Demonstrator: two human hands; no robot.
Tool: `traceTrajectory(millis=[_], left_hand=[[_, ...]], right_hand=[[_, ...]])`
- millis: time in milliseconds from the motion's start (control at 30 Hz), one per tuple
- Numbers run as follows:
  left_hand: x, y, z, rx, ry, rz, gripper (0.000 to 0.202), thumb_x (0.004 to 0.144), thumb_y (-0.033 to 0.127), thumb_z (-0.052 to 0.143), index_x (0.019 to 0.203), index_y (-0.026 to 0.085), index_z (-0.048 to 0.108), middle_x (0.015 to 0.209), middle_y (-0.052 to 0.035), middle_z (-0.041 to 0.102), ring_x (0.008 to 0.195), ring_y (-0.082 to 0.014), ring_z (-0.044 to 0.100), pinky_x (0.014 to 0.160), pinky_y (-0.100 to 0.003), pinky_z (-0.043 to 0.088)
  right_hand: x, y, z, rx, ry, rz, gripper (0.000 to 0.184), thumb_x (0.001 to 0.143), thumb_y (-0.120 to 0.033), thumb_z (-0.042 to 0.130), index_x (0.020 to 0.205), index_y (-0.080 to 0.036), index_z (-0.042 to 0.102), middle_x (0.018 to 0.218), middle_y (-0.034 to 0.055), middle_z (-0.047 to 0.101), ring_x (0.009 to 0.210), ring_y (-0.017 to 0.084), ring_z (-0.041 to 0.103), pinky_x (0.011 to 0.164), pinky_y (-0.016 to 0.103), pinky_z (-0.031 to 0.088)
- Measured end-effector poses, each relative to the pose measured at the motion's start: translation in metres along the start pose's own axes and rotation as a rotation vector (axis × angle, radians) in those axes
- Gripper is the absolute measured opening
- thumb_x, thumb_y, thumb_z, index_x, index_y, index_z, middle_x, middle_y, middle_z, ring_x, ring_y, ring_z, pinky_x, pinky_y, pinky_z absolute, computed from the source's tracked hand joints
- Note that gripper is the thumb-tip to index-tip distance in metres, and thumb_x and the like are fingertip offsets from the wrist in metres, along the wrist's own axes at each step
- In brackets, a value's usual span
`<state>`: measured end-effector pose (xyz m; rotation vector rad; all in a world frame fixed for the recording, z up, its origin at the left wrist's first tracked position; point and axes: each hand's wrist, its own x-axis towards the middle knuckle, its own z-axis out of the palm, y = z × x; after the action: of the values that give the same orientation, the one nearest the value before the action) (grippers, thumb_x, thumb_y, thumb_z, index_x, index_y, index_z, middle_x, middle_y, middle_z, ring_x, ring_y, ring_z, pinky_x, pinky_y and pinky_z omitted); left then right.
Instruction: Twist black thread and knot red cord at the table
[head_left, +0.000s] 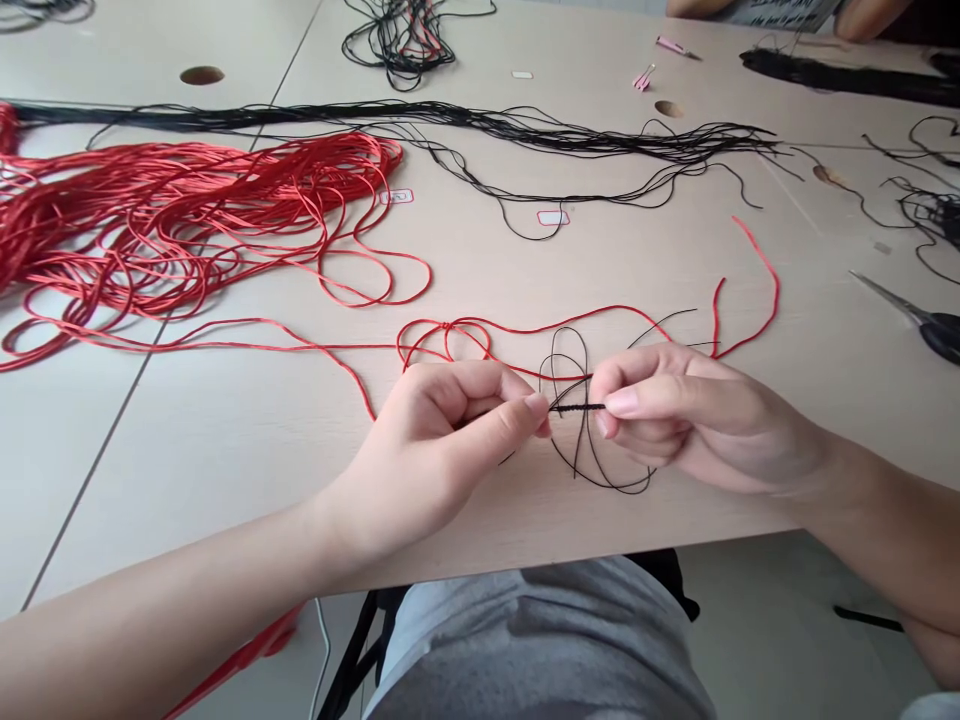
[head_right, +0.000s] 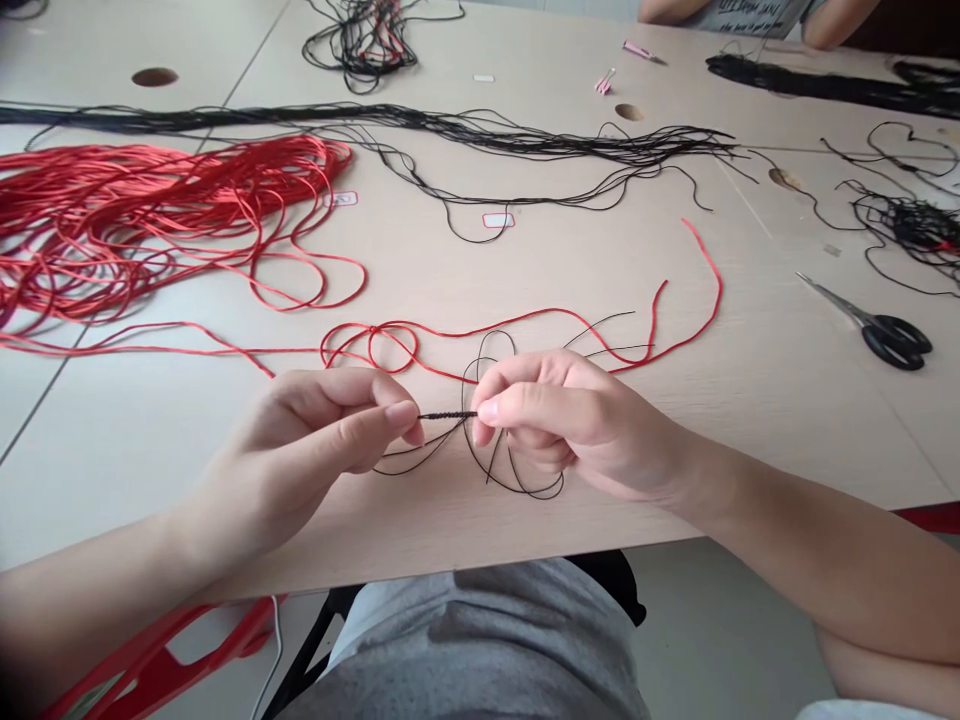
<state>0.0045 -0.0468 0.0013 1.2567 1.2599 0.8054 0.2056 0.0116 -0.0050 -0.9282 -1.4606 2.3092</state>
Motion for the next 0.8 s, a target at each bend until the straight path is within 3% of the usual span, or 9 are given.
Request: traceTrajectory(millis=[200, 367, 633, 800], left_hand=[[-0.002, 0.000, 0.003, 0.034, 0.038, 0.049, 0.021, 0.080, 0.032, 0.055, 0.069, 0.015, 0.061, 0.057, 0.0005, 0.053, 0.053, -0.0089, 0.046, 0.048, -0.020, 0.036], [-0.003, -0.002, 0.003, 0.034, 0.025, 0.058, 0.019, 0.080, 0.033, 0.056, 0.073, 0.016, 0.060, 0.056, 0.0018, 0.049, 0.049, -0.0071, 0.040, 0.044, -0.019, 0.031], [-0.004, 0.000, 0.003, 0.017, 0.027, 0.039, 0.018, 0.079, 0.034, 0.058, 0.080, 0.016, 0.060, 0.053, 0.0030, 0.045, 0.045, -0.0065, 0.037, 0.041, -0.019, 0.027], [-0.003, 0.000, 0.003, -0.013, 0.024, 0.053, 0.017, 0.080, 0.032, 0.057, 0.081, 0.015, 0.060, 0.051, 0.0042, 0.043, 0.045, -0.0061, 0.035, 0.041, -0.018, 0.026]], right_hand=[[-0.006, 0.004, 0.006, -0.322, 0.176, -0.205, 0.020, 0.087, -0.029, 0.051, 0.073, -0.015, 0.057, 0.048, -0.0064, 0.025, 0.042, 0.005, 0.022, 0.038, 0.021, 0.018], [-0.010, 0.005, 0.016, -0.567, 0.306, -0.391, 0.017, 0.087, -0.021, 0.050, 0.072, -0.018, 0.055, 0.051, -0.0033, 0.038, 0.044, 0.006, 0.034, 0.040, 0.021, 0.029], [-0.014, 0.015, 0.016, -0.779, 0.437, -0.585, 0.008, 0.084, -0.018, 0.056, 0.078, -0.021, 0.059, 0.054, -0.0027, 0.045, 0.042, 0.006, 0.032, 0.037, 0.021, 0.023], [-0.015, 0.017, 0.015, -0.813, 0.453, -0.604, 0.007, 0.084, -0.019, 0.056, 0.081, -0.021, 0.062, 0.053, -0.0026, 0.045, 0.042, 0.006, 0.032, 0.037, 0.021, 0.023]])
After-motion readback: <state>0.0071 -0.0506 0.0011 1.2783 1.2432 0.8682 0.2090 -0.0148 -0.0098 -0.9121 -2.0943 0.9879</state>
